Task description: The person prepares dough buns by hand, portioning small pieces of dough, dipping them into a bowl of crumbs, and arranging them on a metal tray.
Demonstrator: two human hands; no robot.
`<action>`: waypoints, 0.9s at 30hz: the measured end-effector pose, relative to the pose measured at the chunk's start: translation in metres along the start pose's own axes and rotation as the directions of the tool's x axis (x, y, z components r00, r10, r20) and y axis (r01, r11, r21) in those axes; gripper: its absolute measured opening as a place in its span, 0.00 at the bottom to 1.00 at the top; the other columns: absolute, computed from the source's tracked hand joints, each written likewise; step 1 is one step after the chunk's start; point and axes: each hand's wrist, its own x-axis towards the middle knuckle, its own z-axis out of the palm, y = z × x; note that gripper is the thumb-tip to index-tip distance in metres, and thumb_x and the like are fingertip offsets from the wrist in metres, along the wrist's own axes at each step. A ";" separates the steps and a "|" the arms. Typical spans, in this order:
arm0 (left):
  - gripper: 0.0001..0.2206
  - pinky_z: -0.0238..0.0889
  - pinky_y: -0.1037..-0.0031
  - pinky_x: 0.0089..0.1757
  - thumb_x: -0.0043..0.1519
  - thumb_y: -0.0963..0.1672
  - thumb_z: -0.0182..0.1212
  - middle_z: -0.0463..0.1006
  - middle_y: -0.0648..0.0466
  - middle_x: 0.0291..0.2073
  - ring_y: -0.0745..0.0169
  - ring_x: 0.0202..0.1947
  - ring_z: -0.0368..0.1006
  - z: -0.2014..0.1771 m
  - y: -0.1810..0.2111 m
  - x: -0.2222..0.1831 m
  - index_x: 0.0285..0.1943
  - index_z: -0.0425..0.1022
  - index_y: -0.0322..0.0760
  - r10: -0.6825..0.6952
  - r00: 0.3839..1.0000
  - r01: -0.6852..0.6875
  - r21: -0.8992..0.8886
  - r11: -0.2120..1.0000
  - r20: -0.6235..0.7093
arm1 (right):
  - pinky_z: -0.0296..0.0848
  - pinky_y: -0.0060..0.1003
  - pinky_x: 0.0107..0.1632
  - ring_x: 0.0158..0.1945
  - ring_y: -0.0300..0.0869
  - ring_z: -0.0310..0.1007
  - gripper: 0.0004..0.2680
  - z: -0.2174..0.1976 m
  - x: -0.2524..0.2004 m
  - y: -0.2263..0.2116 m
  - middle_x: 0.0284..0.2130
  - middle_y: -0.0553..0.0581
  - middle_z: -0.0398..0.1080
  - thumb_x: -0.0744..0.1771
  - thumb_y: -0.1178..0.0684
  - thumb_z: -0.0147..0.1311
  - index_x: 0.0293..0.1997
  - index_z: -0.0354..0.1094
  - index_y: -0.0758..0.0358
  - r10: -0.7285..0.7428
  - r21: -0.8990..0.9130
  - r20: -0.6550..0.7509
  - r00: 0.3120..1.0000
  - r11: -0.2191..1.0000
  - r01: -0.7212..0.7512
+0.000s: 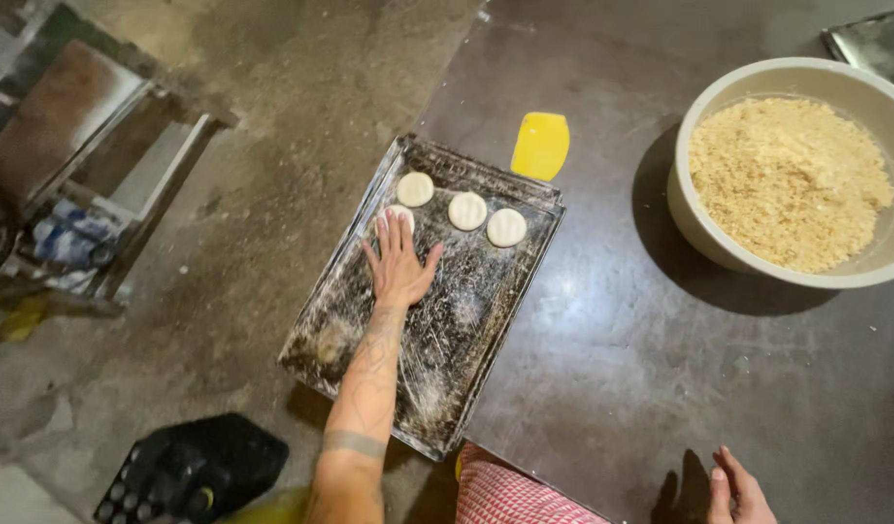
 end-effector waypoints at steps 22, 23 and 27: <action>0.32 0.64 0.57 0.49 0.54 0.49 0.75 0.67 0.40 0.52 0.40 0.50 0.67 -0.004 0.127 0.031 0.66 0.69 0.34 0.293 0.955 -0.286 -0.404 0.869 -0.046 | 0.76 0.37 0.54 0.48 0.43 0.81 0.12 -0.008 -0.062 -0.030 0.44 0.59 0.79 0.67 0.54 0.57 0.57 0.75 0.59 0.168 -0.143 -0.010 0.986 0.975 -0.167; 0.35 0.64 0.57 0.47 0.53 0.51 0.76 0.65 0.38 0.56 0.41 0.52 0.66 -0.010 0.125 0.031 0.67 0.67 0.34 0.283 0.959 -0.253 -0.391 0.885 0.021 | 0.76 0.37 0.54 0.48 0.43 0.81 0.12 -0.008 -0.063 -0.024 0.44 0.59 0.79 0.67 0.54 0.57 0.57 0.75 0.59 0.164 -0.143 -0.010 0.986 0.976 -0.163; 0.34 0.61 0.54 0.50 0.52 0.48 0.75 0.63 0.36 0.56 0.36 0.54 0.61 -0.014 0.090 0.044 0.68 0.66 0.33 0.132 0.989 -0.143 -0.206 0.968 -0.064 | 0.76 0.37 0.52 0.48 0.44 0.81 0.12 -0.005 -0.064 -0.025 0.45 0.59 0.79 0.66 0.53 0.58 0.56 0.75 0.59 0.198 -0.180 -0.004 0.980 0.964 -0.195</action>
